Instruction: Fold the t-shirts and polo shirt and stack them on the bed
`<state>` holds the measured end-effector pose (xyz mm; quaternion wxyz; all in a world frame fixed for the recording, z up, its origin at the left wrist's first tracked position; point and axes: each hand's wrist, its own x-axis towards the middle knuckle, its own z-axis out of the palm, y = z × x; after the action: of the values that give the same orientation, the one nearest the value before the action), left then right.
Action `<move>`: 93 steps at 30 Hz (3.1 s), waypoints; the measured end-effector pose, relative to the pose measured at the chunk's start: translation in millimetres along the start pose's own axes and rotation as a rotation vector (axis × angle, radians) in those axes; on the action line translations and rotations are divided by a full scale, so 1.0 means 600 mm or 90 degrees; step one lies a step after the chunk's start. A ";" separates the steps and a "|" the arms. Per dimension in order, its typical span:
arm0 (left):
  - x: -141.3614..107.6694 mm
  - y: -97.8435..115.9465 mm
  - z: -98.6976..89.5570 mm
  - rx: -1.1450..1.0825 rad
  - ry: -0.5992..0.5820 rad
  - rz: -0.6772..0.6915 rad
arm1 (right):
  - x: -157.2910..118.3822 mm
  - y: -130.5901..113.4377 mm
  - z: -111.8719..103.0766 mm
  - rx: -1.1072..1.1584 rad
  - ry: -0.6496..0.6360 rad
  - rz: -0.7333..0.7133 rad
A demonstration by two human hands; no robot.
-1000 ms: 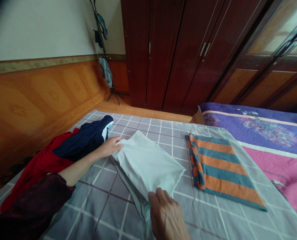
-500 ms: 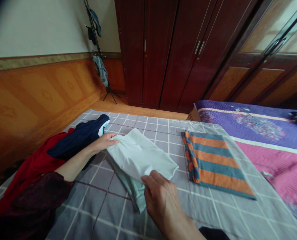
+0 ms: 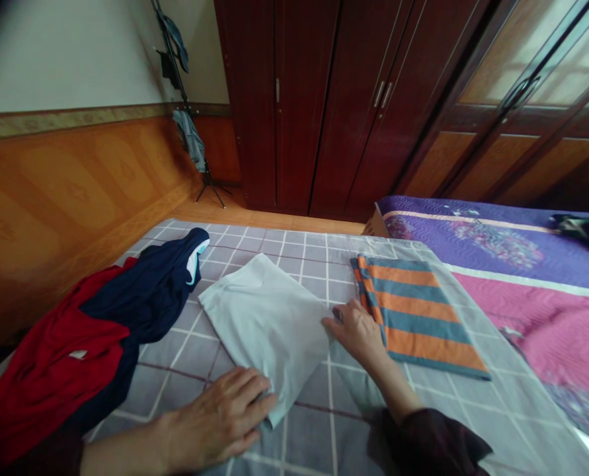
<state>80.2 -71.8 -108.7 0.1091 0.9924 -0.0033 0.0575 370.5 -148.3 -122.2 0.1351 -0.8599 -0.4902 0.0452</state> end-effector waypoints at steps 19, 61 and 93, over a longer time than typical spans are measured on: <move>-0.026 -0.152 -0.126 -0.304 -0.125 -0.204 | -0.090 -0.052 -0.006 0.207 -0.144 0.005; 0.138 -0.258 0.055 0.038 0.041 -0.308 | 0.124 -0.078 0.095 -0.047 0.010 -0.298; -0.052 -0.076 0.028 0.069 -0.002 -0.140 | -0.096 -0.086 0.070 -0.045 0.034 -0.423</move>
<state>52.1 -31.2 -138.3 0.0614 0.9912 0.1087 0.0436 289.3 -164.7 -151.7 0.1256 -0.6581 -0.7412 -0.0407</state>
